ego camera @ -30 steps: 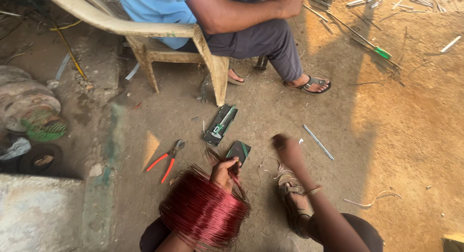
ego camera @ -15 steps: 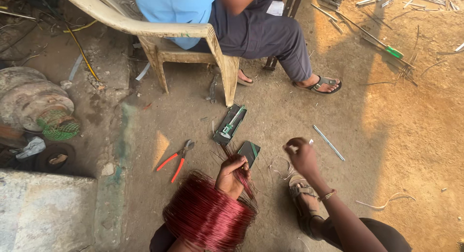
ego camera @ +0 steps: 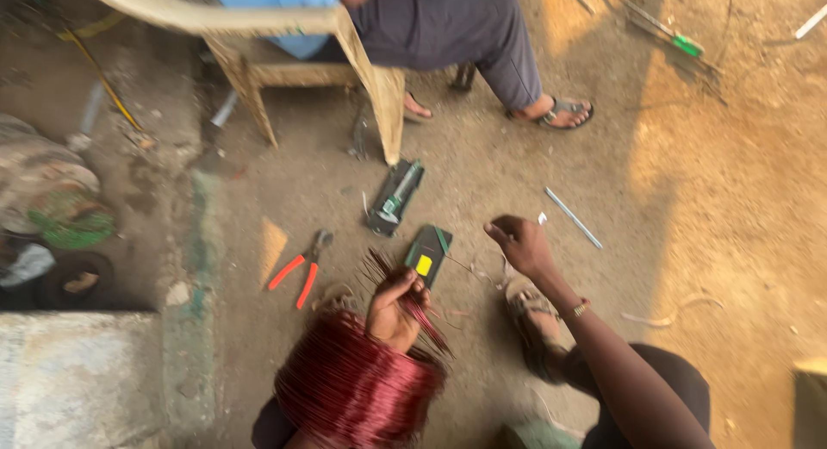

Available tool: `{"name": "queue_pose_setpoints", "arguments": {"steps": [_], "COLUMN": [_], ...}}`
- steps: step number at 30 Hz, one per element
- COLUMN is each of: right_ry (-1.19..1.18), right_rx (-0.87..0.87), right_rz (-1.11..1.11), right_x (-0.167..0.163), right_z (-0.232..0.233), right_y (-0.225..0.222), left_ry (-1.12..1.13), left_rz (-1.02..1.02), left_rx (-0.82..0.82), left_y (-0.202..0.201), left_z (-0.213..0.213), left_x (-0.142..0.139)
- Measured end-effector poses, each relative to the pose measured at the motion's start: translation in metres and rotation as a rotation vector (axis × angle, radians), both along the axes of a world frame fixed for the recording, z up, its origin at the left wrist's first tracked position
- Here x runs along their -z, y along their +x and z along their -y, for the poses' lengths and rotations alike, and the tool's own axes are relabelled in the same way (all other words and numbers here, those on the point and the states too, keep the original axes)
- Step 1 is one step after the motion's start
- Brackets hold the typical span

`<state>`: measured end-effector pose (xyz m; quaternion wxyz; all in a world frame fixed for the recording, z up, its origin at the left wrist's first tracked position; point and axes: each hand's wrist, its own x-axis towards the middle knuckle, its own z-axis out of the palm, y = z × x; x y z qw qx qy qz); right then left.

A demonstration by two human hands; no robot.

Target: The person sits on the ground with a large coil of red enameled wire around one forearm and pulls, winds and arranges the wire by hand, occasionally using pliers lying nearby to cut or grip the wire. Other people sit nearby on chairs while the person continues handling the wire.

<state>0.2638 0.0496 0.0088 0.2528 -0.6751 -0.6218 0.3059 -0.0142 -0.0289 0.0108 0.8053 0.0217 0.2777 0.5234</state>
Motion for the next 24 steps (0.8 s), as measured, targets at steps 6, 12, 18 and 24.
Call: {"name": "queue_pose_setpoints", "arguments": {"steps": [6,12,18,24], "right_ry": [-0.065,-0.064,-0.031,0.059], "right_rx": [-0.028,-0.042,-0.010,0.024], "right_rz": [-0.021,-0.068,-0.035,-0.019], "right_x": [-0.002,0.003,0.008,-0.005], "right_z": [0.001,0.001,0.000,0.001], "right_y": [-0.003,-0.001,0.000,-0.002], "left_ry": [0.012,0.047,0.070,0.106], "left_rz": [-0.037,-0.026,0.020,0.014], "left_rx": [0.023,0.013,0.042,0.056], "left_y": [0.005,0.009,0.011,0.010], "left_z": [0.003,0.004,0.005,0.005], "left_x": [-0.004,-0.003,0.004,-0.001]}}
